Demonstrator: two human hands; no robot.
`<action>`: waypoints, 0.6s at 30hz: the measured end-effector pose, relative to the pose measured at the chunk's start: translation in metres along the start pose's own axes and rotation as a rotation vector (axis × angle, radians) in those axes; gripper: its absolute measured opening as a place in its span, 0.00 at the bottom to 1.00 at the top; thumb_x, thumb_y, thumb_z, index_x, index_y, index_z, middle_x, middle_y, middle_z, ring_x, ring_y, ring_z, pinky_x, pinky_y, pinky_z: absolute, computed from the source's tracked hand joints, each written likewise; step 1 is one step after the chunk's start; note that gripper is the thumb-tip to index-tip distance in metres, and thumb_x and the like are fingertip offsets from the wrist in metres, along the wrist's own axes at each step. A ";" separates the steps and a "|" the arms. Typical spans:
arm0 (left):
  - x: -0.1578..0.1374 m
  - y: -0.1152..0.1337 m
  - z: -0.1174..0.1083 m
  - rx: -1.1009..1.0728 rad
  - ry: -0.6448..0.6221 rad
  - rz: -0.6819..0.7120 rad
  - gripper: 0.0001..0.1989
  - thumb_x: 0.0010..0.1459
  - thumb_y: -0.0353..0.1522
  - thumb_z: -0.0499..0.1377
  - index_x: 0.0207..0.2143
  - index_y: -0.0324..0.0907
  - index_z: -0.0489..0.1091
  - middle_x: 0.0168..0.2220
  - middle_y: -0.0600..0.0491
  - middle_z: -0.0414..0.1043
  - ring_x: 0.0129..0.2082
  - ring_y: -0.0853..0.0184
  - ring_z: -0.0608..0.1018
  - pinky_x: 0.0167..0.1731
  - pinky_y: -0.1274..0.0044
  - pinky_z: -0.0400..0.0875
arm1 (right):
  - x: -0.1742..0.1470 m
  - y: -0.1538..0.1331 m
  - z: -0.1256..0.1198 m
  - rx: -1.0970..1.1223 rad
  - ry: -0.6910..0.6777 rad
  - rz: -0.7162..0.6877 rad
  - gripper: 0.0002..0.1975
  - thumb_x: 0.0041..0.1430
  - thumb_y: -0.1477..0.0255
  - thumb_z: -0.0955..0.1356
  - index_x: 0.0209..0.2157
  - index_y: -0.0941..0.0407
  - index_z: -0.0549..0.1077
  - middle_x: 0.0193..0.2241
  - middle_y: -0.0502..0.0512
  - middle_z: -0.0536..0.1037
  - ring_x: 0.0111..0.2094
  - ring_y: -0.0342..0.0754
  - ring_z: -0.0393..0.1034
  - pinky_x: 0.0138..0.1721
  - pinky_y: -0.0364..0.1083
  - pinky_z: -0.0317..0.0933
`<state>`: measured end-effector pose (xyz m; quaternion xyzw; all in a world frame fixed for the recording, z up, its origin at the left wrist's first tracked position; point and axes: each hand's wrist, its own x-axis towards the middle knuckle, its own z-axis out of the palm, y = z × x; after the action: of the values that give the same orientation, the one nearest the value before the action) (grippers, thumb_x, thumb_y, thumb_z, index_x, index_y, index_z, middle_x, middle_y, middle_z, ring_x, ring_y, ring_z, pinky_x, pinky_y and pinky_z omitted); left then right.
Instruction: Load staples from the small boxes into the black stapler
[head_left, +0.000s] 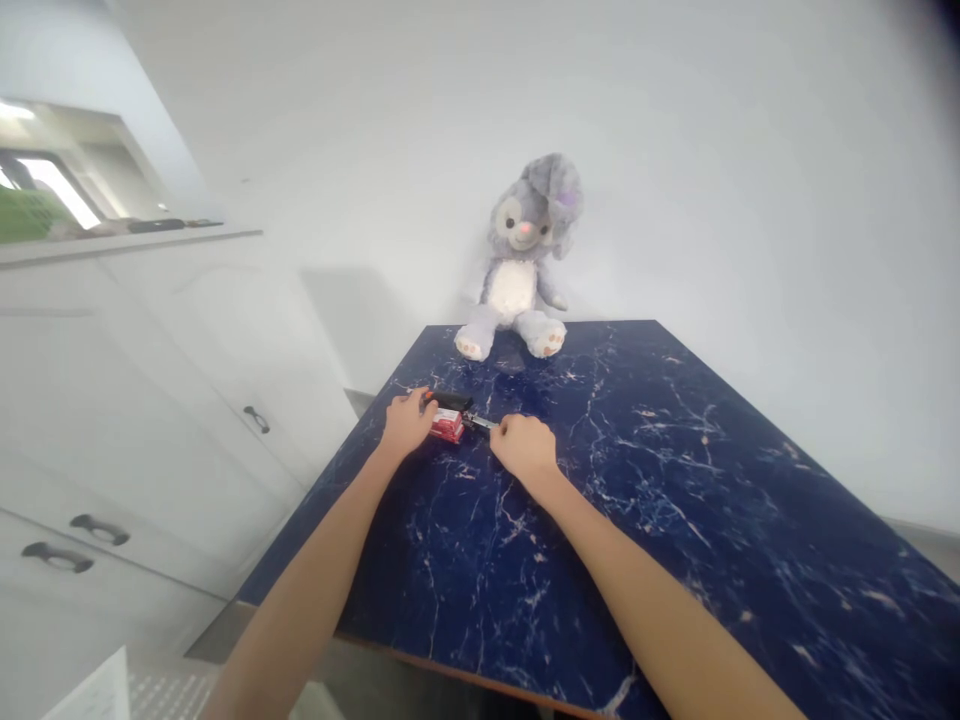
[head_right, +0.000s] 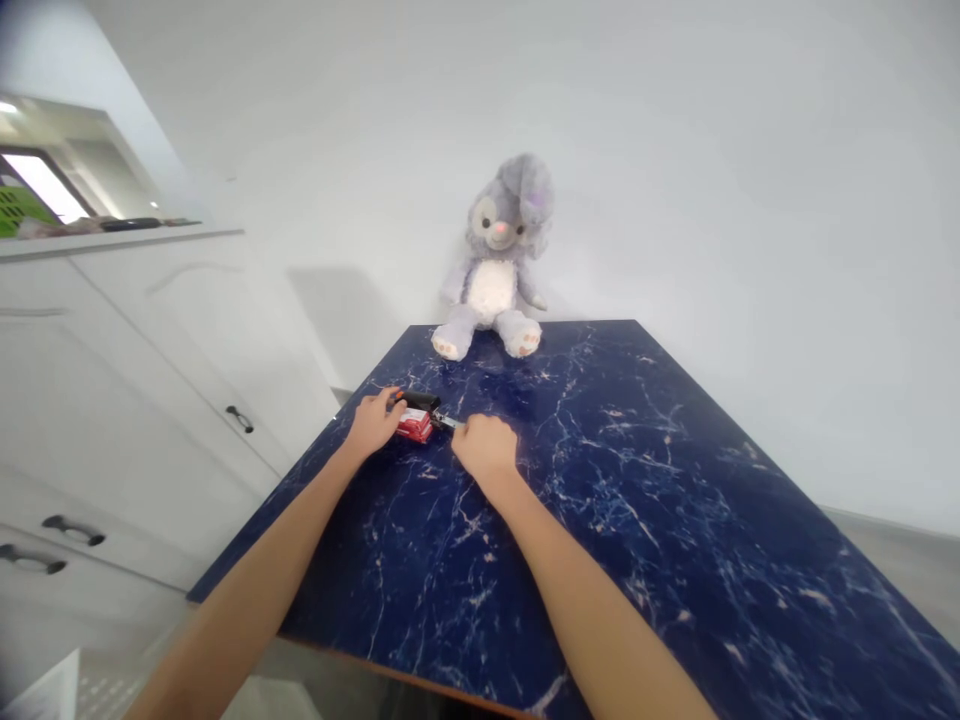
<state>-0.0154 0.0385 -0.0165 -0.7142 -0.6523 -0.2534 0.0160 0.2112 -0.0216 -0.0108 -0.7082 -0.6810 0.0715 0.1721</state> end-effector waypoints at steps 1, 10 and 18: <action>0.000 0.000 0.001 0.008 0.007 0.007 0.21 0.65 0.40 0.52 0.57 0.44 0.67 0.47 0.46 0.77 0.51 0.53 0.73 0.52 0.65 0.65 | 0.000 0.000 0.000 0.007 -0.001 0.004 0.17 0.62 0.65 0.61 0.38 0.57 0.79 0.35 0.64 0.80 0.39 0.56 0.77 0.41 0.49 0.66; -0.002 -0.002 0.005 0.041 0.087 0.047 0.20 0.65 0.39 0.51 0.54 0.41 0.71 0.46 0.44 0.78 0.48 0.54 0.75 0.50 0.66 0.67 | -0.010 -0.011 0.005 -0.021 -0.006 -0.060 0.15 0.62 0.69 0.61 0.41 0.60 0.76 0.35 0.65 0.80 0.38 0.56 0.77 0.39 0.49 0.67; 0.000 -0.003 0.009 0.045 0.151 0.000 0.22 0.67 0.42 0.48 0.54 0.39 0.70 0.44 0.43 0.78 0.50 0.53 0.75 0.53 0.62 0.64 | -0.016 -0.017 0.013 -0.027 -0.028 -0.144 0.17 0.62 0.69 0.60 0.47 0.63 0.72 0.35 0.68 0.79 0.38 0.58 0.77 0.39 0.50 0.67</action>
<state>-0.0150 0.0426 -0.0255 -0.6926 -0.6548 -0.2915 0.0812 0.1901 -0.0350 -0.0189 -0.6587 -0.7333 0.0599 0.1576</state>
